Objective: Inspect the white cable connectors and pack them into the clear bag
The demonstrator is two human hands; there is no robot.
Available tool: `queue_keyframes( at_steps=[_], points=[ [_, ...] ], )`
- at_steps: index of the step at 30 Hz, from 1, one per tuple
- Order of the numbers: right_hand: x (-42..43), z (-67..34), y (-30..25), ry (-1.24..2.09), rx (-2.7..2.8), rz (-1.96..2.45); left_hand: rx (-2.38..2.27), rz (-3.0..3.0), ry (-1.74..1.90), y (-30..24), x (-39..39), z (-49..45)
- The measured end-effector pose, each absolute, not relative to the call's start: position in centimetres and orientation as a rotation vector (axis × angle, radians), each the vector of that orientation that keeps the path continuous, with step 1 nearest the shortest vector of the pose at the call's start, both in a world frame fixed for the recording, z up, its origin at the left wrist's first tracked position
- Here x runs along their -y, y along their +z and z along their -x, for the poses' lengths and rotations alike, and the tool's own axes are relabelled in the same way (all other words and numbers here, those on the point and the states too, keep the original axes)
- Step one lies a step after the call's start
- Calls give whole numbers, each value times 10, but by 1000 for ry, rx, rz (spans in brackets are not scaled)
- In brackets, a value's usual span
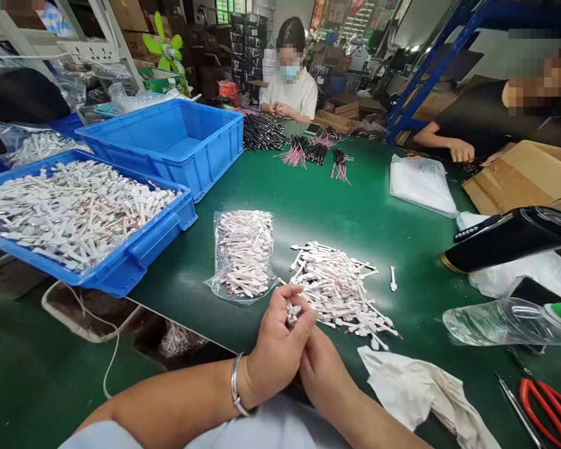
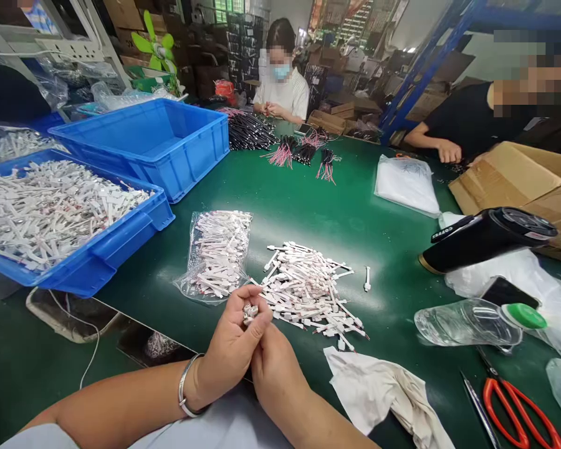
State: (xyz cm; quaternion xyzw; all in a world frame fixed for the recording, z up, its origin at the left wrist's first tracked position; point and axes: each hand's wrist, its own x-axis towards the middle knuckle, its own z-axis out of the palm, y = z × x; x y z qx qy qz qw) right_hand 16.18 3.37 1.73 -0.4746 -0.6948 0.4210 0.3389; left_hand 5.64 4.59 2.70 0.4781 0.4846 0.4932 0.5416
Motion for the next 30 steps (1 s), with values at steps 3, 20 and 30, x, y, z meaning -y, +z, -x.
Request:
queue_keyframes(
  at_steps=[3,20,30],
  points=[
    [-37,-167,12,1016,1770,1290,-1062,-1141,1053,24,-49,-48],
    [-22,-179,31,1322,2144,1189,-1567,-2555,369,43,-90,35],
    [-11,-206,32,1267,2146,1269,-1594,-2566,241,44,-110,49]
  ],
)
